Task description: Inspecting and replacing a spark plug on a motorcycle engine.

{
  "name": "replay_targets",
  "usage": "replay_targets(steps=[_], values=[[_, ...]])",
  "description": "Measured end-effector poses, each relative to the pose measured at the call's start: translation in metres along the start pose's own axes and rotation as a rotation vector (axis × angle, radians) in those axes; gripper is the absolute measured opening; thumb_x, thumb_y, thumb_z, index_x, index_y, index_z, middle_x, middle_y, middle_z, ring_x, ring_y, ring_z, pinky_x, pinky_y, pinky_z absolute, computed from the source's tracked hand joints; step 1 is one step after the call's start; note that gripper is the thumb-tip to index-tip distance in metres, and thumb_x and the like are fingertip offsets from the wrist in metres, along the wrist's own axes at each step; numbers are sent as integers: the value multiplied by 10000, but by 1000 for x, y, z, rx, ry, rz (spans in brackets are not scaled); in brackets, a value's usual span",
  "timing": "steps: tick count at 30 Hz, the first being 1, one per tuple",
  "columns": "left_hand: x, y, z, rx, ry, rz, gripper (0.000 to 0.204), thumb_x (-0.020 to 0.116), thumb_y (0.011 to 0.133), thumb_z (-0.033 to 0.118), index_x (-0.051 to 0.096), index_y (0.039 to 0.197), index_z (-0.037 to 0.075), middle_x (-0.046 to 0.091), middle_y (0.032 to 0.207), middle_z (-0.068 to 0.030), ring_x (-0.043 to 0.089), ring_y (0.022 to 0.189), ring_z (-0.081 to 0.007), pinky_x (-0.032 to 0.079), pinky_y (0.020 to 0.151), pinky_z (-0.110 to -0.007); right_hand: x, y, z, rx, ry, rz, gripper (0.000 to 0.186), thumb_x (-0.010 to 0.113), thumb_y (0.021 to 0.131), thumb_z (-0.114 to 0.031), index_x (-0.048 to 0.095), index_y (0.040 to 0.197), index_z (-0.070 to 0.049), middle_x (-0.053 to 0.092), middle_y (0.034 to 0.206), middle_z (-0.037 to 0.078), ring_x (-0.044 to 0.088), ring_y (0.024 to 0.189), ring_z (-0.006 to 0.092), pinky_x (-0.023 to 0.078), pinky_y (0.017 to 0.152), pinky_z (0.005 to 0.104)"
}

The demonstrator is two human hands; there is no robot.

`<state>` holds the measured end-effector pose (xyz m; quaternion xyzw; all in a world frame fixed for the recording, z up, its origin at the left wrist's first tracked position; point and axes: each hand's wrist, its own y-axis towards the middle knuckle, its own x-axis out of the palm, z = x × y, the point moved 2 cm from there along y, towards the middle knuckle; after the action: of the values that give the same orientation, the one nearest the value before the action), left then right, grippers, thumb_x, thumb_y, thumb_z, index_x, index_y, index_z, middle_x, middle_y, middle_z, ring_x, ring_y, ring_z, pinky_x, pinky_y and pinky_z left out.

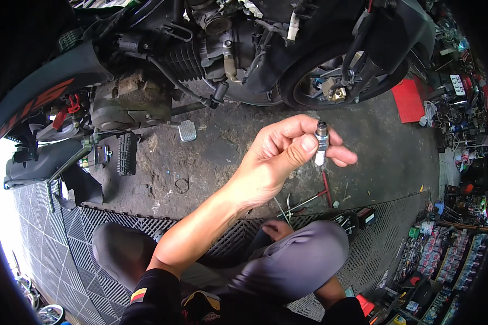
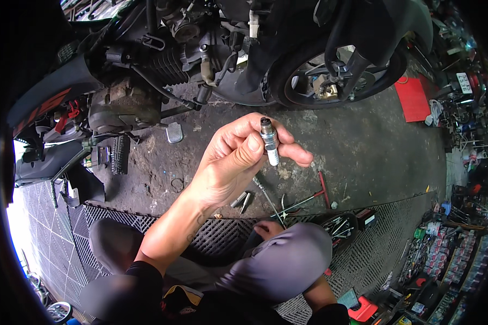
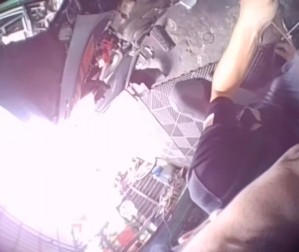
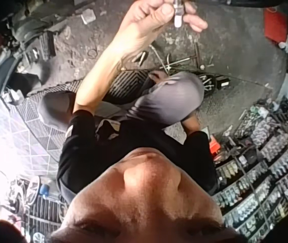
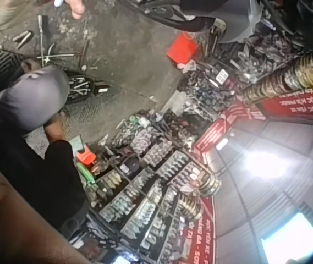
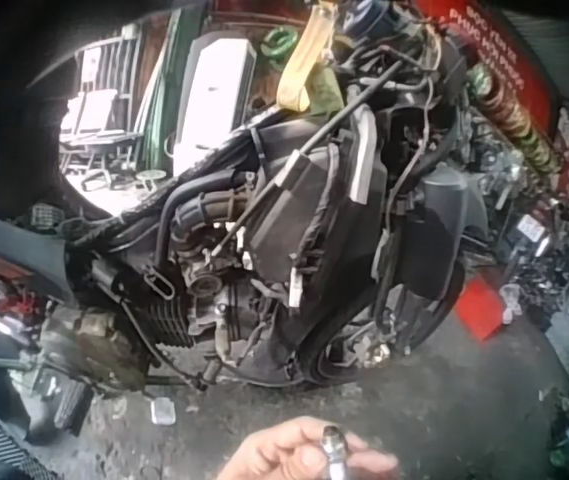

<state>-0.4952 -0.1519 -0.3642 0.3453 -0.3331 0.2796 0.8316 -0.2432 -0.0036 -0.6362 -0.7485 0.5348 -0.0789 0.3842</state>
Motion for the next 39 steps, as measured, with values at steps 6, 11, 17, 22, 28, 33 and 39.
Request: replay_targets(steps=[6,11,17,22,28,33,39], values=[[-18,-1,-47,-274,225,84,158,592,995,39,591,1147,-1,688,980,-85,694,1046,-206,540,868,-309,16,6,45,47,-4,-48,440,645,947,-419,710,1112,-16,725,1019,192,699,977,288,520,867,388],[-141,-50,-134,-622,708,359,251,719,929,136,629,1081,-43,698,900,-74,654,762,-131,538,703,-282,9,19,41,45,56,-26,388,641,959,-379,714,1102,-25,729,853,158,709,747,221,537,722,369],[-279,-54,-137,-677,1200,581,291,745,876,185,688,1075,-21,732,922,-141,663,773,-158,522,665,-327,11,24,27,13,79,97,336,658,950,-345,729,1065,-37,726,798,168,724,698,233,539,673,375],[-290,36,-158,-455,1757,395,232,697,857,271,690,985,78,723,960,-168,690,912,-369,520,771,-443,15,15,57,89,158,80,403,681,921,-423,733,1076,-54,726,853,192,725,775,327,534,706,405],[-322,79,-162,-301,2027,329,200,650,822,278,667,960,134,705,877,-154,666,893,-401,443,862,-512,14,22,38,183,170,-2,398,695,914,-419,749,1060,-53,741,844,180,728,765,269,535,710,384],[-344,65,-167,-237,2202,369,184,639,835,276,653,917,112,705,829,-141,680,886,-376,410,898,-564,-2,19,17,286,270,-84,371,690,929,-404,760,1038,-56,716,697,128,693,592,197,512,569,359],[-330,36,-159,-436,2280,303,237,623,874,282,622,1004,83,728,828,-141,712,851,-340,412,942,-544,-3,18,20,272,228,-65,393,689,927,-411,752,1076,-53,718,707,138,700,592,226,521,593,385]])
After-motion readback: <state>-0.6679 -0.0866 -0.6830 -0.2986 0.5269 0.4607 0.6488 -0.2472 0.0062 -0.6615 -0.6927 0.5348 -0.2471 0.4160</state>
